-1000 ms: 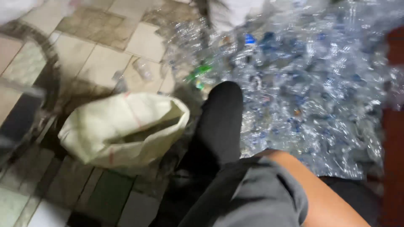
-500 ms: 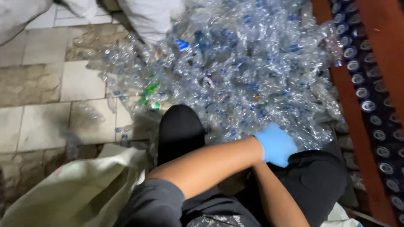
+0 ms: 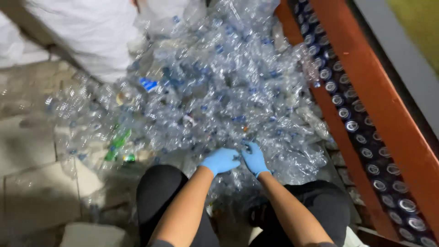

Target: Sorting plastic bottles by removing their caps and placing them into a collection bag

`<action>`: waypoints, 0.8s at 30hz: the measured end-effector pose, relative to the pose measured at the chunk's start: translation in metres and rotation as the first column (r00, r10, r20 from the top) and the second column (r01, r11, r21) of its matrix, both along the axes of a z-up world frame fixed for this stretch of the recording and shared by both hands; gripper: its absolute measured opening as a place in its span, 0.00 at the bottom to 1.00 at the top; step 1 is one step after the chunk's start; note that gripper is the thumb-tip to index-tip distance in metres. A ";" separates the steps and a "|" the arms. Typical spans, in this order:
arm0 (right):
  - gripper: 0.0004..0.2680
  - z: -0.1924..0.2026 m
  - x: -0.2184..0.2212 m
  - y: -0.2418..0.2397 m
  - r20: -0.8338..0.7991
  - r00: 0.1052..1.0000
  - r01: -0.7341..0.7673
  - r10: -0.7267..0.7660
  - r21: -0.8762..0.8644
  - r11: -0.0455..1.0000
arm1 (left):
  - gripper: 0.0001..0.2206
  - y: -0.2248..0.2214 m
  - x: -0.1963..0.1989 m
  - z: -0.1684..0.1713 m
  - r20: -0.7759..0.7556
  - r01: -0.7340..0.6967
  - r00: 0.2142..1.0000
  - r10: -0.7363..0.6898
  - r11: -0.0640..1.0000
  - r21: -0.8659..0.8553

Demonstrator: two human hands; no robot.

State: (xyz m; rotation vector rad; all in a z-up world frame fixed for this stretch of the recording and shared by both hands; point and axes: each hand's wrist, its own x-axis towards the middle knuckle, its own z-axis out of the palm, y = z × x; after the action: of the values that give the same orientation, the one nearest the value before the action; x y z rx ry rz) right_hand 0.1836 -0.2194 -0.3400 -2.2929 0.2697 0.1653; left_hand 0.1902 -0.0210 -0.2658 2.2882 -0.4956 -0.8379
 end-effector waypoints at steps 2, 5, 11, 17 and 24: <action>0.11 0.020 0.041 0.011 0.079 0.995 0.061 -0.056 -0.065 0.996 | 0.20 0.006 0.009 0.014 0.040 0.027 0.999 -0.032 0.992 0.119; 0.14 0.078 0.086 0.011 0.243 0.968 0.118 -0.068 -0.196 0.974 | 0.20 0.003 0.010 -0.004 0.065 0.045 0.996 -0.062 0.971 0.234; 0.32 0.142 0.162 0.023 0.226 0.958 0.241 -0.174 -0.319 0.916 | 0.20 -0.006 0.017 0.002 0.018 0.108 0.993 -0.115 0.968 0.226; 0.37 0.149 0.192 0.031 0.080 0.984 0.179 -0.160 -0.422 0.889 | 0.20 -0.010 0.019 0.001 -0.010 0.152 0.988 -0.156 0.945 0.289; 0.29 0.088 0.226 -0.009 0.089 0.994 0.099 -0.063 -0.508 0.856 | 0.24 -0.005 0.014 0.037 -0.029 0.165 0.986 -0.164 0.933 0.318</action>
State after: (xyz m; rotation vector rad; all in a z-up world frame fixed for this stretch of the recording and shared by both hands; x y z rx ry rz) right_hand 0.4096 -0.2287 -0.2523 -2.8043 0.4140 -0.0393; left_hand 0.2044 -0.0259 -0.2287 2.5667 -0.5935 -1.0700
